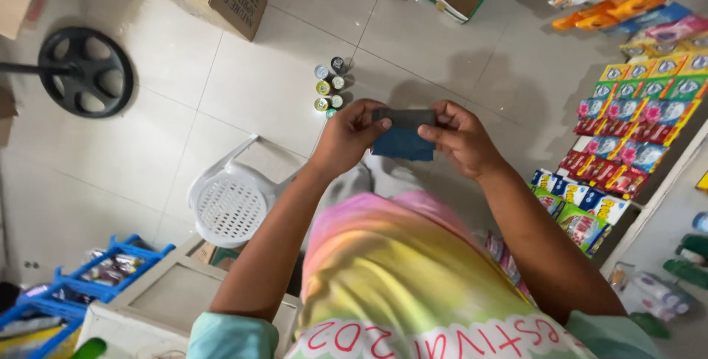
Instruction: Cleaning canned goods with a cloth and placing them on a retail shelf.
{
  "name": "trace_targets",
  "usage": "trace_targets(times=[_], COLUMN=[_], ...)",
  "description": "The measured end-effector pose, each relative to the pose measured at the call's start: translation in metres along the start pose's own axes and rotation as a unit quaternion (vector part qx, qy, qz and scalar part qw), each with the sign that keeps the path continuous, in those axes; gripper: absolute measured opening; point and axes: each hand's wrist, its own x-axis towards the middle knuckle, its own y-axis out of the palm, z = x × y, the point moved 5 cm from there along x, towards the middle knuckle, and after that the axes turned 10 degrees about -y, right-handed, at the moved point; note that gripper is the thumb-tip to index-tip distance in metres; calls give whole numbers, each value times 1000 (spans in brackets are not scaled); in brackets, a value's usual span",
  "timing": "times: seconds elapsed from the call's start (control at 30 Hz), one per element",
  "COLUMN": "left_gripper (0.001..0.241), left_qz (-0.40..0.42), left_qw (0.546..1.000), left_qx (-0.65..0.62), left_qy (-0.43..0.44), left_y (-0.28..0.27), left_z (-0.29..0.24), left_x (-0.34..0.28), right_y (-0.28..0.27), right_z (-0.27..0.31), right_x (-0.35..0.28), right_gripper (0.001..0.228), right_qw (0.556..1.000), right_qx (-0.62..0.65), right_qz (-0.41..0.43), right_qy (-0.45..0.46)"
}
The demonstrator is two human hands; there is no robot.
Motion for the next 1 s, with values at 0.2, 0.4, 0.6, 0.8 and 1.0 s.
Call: trace_targets(times=[0.2,0.4,0.6,0.8,1.0], left_gripper=[28,32,23,18,19], left_qz=[-47,-51,22,202,231], left_qw=[994,988,980,916,852], left_qx=[100,144,195,343,468], left_qy=[21,5,14,-43,-41], left_y=[-12,-57,-114,-155,-207], left_z=[-39,-32,-4,37,80], left_x=[0,35,114,193,212], right_y=[12,39,14,9,33], right_z=[-25,-33,-82,-133,-202], right_x=[42,76,128,121,73], right_gripper=[29,34,36,38,34], right_qw=[992,989,989,959,925], right_qx=[57,78,56,9,19], right_qz=[78,69,-107,-280,-375], right_qy=[84,106,79,38,52])
